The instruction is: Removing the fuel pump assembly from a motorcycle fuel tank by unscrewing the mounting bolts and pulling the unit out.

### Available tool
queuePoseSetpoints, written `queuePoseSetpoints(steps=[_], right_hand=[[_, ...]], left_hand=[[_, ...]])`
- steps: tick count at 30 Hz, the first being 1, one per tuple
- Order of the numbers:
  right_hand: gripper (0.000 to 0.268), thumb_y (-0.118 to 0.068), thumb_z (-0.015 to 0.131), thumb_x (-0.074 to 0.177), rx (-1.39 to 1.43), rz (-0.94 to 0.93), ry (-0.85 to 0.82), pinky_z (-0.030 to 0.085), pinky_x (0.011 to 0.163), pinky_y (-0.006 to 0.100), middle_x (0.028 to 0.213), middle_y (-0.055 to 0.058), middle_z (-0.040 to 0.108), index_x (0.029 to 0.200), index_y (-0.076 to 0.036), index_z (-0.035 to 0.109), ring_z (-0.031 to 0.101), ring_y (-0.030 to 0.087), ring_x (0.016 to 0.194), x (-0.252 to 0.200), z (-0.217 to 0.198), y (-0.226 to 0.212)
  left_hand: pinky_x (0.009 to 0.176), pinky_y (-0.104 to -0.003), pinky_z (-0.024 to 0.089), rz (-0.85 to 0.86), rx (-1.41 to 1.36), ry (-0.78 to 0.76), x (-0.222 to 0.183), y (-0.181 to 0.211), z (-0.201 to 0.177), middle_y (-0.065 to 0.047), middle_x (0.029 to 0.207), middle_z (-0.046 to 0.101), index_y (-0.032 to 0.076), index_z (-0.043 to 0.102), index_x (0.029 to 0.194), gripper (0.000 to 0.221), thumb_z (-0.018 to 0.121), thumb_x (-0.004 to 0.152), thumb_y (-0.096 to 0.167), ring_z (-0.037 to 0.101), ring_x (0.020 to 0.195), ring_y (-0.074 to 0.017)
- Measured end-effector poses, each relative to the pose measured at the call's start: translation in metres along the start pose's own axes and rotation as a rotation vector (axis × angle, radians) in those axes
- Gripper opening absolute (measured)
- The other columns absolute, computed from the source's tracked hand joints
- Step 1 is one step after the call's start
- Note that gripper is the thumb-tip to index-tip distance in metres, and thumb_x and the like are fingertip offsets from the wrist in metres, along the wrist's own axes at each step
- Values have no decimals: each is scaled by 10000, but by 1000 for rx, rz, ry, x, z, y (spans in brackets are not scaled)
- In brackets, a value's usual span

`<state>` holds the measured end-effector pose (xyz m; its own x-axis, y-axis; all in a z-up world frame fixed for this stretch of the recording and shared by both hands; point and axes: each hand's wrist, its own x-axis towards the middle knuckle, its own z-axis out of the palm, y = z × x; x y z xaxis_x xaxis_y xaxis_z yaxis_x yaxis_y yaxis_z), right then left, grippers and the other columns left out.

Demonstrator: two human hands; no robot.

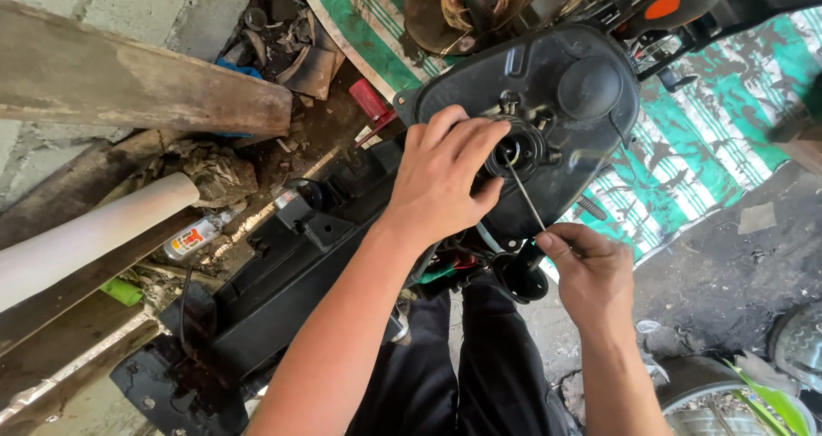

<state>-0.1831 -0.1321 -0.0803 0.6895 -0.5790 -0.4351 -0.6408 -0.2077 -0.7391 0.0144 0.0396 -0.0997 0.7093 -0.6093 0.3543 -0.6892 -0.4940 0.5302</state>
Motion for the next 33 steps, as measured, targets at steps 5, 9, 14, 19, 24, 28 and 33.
queuePoseSetpoints(steps=[5,9,14,19,24,28,33], right_hand=[[71,-188,877,1013,50,69,-2,619,798,398,813,82,780,1046,-126,867,729,124,930,-2,0,-11],[77,-173,876,1017,67,89,9,627,786,402,798,90,774,1040,-102,858,738,138,916,-3,4,-3],[81,-173,868,1033,79,53,18,624,780,403,789,83,752,1027,-94,854,736,142,926,-4,7,3],[73,-155,862,1041,92,40,17,611,798,410,781,91,748,1033,-84,851,734,156,932,-3,5,6],[68,-167,858,1043,74,26,24,607,800,412,780,70,746,1029,-100,853,721,139,926,-6,7,0],[66,-163,862,1045,123,45,14,594,826,385,777,70,744,1021,-101,856,679,116,870,-5,4,-5],[63,-155,889,1008,140,81,9,576,806,363,753,64,738,1003,-98,862,634,104,828,-5,5,-11]], left_hand=[[999,-465,474,0,-62,-41,2,1,-2,-18,1411,691,221,572,1601,946,1003,759,253,531,1439,-312],[997,-478,464,41,-77,-91,8,-5,-4,-21,1418,723,203,563,1619,960,1010,773,279,513,1459,-329],[984,-454,469,73,-59,-50,8,-10,-1,1,1282,723,216,611,1547,912,1010,731,295,561,1366,-288],[974,-441,476,66,-17,7,7,-14,0,11,1222,691,225,632,1515,926,1031,683,313,573,1330,-269],[1036,-478,488,-2,-13,5,4,-5,-10,-34,1310,701,197,621,1537,891,1016,739,247,551,1403,-309],[995,-518,515,-91,-20,67,-18,18,-15,-82,1314,703,161,690,1450,753,923,736,211,603,1340,-408],[713,-544,573,-812,-282,-251,-14,71,-26,-110,769,800,199,871,984,334,679,988,473,785,827,-444]])
